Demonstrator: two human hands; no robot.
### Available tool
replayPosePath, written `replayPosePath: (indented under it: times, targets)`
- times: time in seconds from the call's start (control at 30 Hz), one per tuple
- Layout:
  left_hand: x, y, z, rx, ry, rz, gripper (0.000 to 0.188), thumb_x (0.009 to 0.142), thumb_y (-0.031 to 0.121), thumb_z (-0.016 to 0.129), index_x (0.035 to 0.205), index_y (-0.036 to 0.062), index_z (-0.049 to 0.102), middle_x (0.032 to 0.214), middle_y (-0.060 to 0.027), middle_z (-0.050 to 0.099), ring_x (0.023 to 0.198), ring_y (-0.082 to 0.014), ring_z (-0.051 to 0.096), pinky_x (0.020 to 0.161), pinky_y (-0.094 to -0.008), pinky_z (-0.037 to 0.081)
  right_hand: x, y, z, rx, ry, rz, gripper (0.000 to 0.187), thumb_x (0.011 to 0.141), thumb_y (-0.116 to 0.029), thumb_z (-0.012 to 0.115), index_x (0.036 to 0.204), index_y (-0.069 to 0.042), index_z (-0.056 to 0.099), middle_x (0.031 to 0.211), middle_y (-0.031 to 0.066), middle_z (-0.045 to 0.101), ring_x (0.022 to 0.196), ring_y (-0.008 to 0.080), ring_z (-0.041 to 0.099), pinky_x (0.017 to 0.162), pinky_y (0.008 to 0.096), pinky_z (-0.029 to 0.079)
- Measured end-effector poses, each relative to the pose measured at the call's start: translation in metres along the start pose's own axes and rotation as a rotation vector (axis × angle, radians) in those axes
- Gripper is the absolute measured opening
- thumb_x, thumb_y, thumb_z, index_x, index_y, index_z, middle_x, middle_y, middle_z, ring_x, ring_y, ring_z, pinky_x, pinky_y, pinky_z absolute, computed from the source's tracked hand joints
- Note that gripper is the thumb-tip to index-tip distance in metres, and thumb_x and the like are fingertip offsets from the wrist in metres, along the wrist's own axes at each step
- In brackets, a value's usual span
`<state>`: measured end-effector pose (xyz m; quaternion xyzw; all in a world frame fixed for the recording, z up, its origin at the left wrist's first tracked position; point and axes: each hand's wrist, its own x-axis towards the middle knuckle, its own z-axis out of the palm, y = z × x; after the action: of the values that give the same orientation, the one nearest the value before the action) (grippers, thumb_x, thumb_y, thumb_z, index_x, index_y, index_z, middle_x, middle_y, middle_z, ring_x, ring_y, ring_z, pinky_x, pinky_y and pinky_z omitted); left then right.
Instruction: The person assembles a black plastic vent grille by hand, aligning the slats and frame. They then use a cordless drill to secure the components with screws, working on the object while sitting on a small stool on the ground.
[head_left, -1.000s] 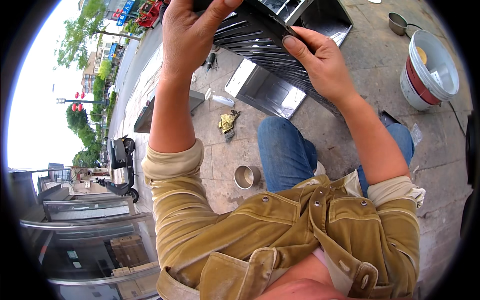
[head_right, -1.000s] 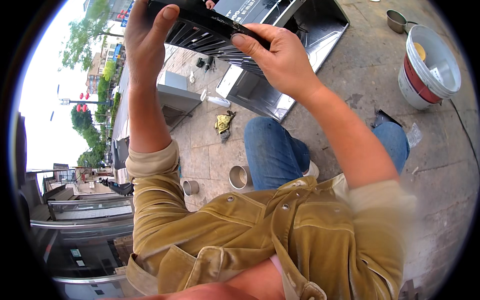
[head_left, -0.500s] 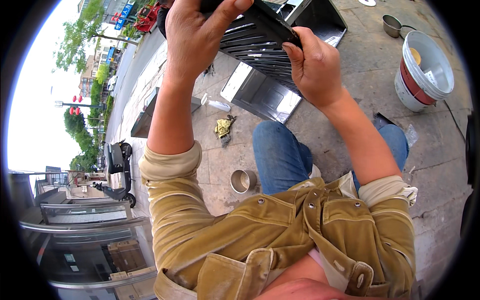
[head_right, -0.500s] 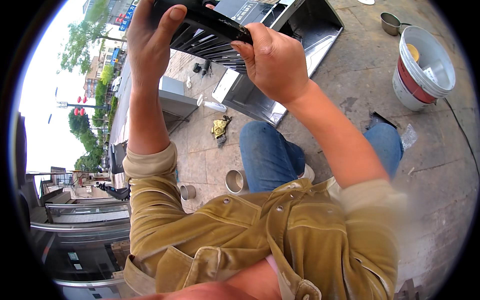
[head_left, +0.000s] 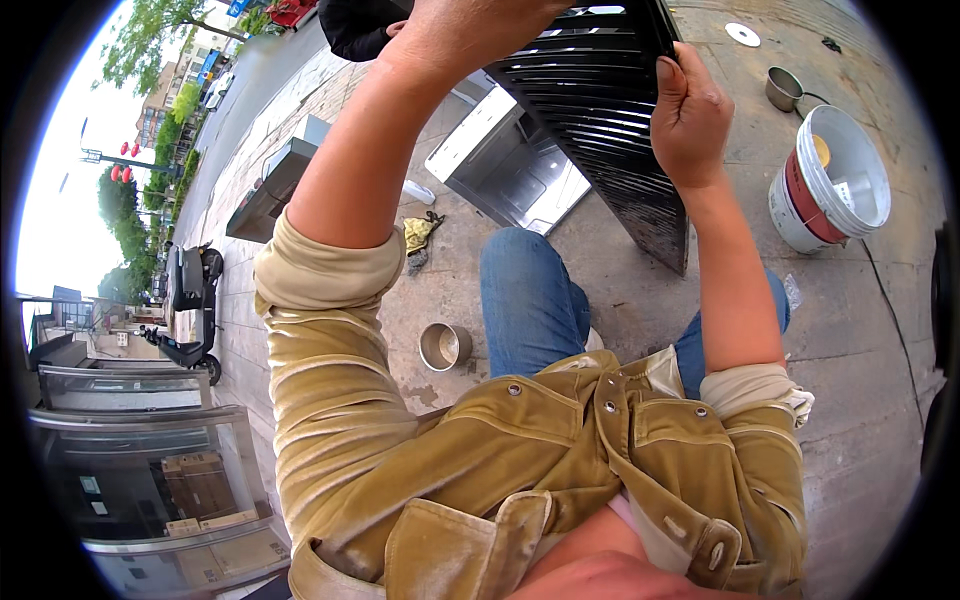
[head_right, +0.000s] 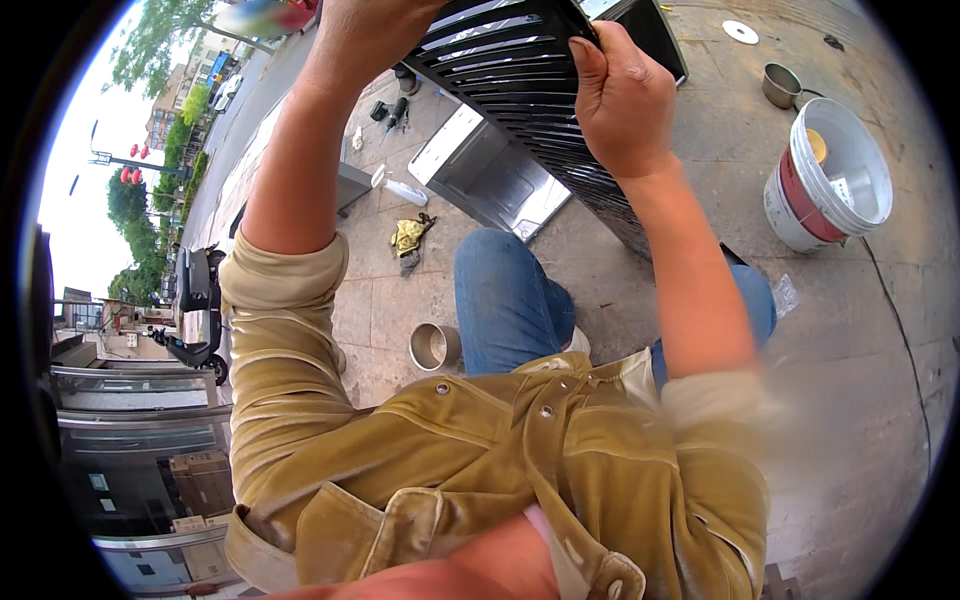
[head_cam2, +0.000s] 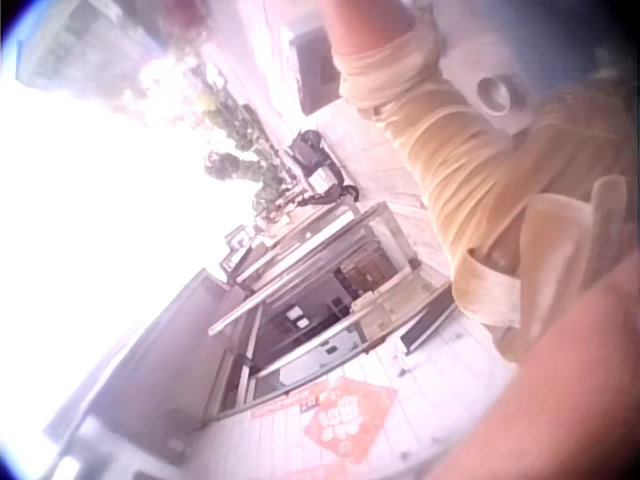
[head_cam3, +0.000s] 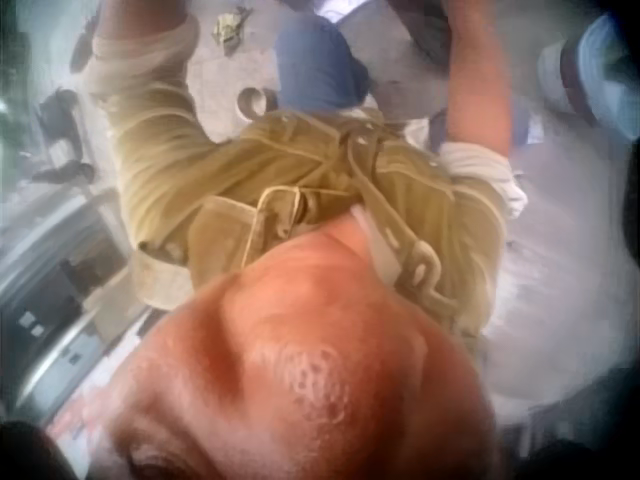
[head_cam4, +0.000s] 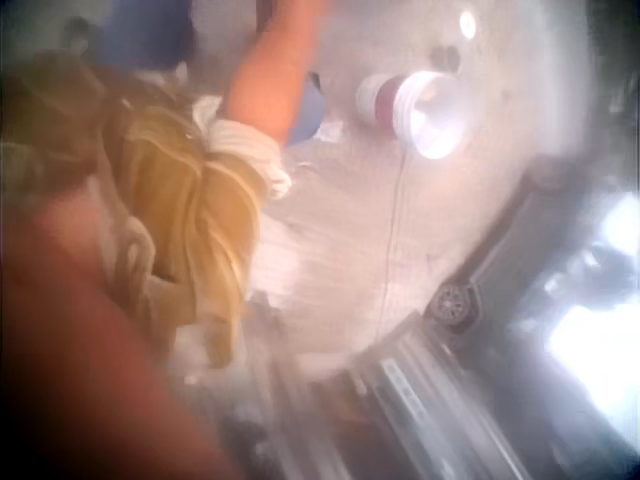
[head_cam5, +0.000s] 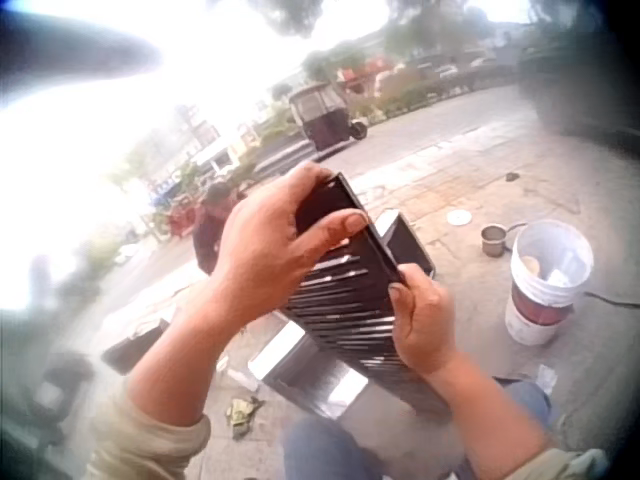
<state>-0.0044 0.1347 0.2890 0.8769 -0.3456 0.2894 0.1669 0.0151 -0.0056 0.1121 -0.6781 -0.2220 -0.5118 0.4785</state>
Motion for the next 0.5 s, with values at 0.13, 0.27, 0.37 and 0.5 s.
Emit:
replayPosePath:
  times: [0.13,0.27,0.37,0.5]
  targets:
    - [0.001,-0.026,-0.020,-0.123,0.028,0.007,0.055,0.089,0.040,0.067,0.129,0.0045,0.053,0.108,-0.0146,0.066,0.100,-0.0252,0.064,0.085,-0.0347,0.050,0.009,0.034,-0.019,0.082,-0.025,0.036,0.029,0.103,-0.025,0.048,0.093,-0.001,0.061,0.056,0.0064,0.048,0.047,0.0157,0.041,0.046,0.0290,0.031]
    - [-0.038,-0.082,0.014,-0.974,0.143,-0.198,0.062,0.092,0.039,0.065,0.137,0.0014,0.047,0.125,-0.0140,0.060,0.114,-0.0260,0.058,0.094,-0.0350,0.048,0.013,0.076,-0.053,0.246,-0.091,0.203,0.049,0.106,-0.036,0.035,0.103,0.003,0.064,0.085,0.0041,0.067,0.076,0.0090,0.054,0.070,0.0242,0.045]
    - [-0.081,-0.068,0.082,-1.125,0.061,-0.113,0.064,0.081,0.029,0.078,0.135,0.0057,0.051,0.126,-0.0103,0.060,0.121,-0.0238,0.054,0.107,-0.0374,0.041,0.015,0.097,-0.073,0.313,-0.045,0.321,0.049,0.106,-0.037,0.036,0.102,0.003,0.064,0.090,0.0033,0.067,0.081,0.0089,0.056,0.075,0.0240,0.045]
    - [-0.101,-0.025,0.141,-1.301,0.120,-0.303,0.046,0.088,0.017,0.071,0.129,0.0028,0.053,0.115,-0.0093,0.065,0.107,-0.0157,0.060,0.095,-0.0301,0.049,0.019,0.113,-0.075,0.401,0.020,0.395,0.052,0.105,-0.043,0.038,0.105,0.003,0.063,0.098,0.0047,0.067,0.088,0.0101,0.057,0.079,0.0253,0.045]
